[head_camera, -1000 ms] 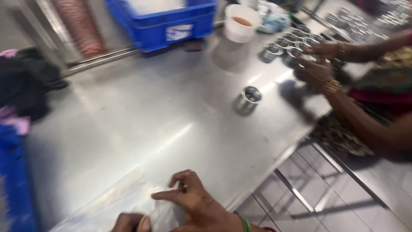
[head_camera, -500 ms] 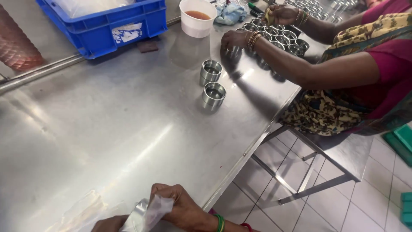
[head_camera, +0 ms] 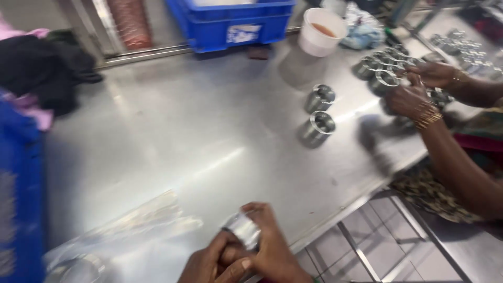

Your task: The person wraps individual metal rings in plastic film and places them into a blue storage bin.

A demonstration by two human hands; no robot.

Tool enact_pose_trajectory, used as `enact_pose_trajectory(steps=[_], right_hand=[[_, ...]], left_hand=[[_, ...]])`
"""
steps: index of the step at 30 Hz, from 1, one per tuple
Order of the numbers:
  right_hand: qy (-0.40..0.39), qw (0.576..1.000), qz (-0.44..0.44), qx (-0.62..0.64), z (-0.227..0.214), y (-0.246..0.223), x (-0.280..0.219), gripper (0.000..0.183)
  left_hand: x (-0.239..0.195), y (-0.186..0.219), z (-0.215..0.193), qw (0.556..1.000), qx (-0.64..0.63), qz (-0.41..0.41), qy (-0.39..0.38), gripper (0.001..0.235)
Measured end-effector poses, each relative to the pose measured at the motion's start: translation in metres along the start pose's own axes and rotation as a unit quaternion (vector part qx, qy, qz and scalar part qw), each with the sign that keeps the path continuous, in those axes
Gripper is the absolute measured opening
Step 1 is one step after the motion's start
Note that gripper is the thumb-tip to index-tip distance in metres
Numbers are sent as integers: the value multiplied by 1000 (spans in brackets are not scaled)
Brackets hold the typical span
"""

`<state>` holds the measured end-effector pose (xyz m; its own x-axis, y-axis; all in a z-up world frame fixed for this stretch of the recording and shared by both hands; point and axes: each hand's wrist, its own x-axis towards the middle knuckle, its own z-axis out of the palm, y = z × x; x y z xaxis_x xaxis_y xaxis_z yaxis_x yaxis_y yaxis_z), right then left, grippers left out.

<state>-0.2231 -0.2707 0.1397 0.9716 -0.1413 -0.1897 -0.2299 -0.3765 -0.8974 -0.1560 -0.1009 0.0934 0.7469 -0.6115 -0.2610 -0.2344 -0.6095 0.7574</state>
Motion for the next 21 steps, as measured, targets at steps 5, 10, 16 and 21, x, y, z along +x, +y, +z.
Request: enact_pose_trajectory(steps=[5, 10, 16, 21], right_hand=[[136, 975, 57, 169, -4, 53, 45, 74], [40, 999, -9, 19, -3, -19, 107, 42], [1, 983, -61, -172, -21, -25, 186, 32], [187, 868, -233, -397, -130, 30, 209, 32]], left_hand=[[-34, 10, -41, 992, -75, -99, -34, 81], [-21, -110, 76, 963, 224, 94, 117, 60], [-10, -67, 10, 977, 178, -98, -61, 33], [-30, -155, 34, 995, 64, -54, 55, 15]])
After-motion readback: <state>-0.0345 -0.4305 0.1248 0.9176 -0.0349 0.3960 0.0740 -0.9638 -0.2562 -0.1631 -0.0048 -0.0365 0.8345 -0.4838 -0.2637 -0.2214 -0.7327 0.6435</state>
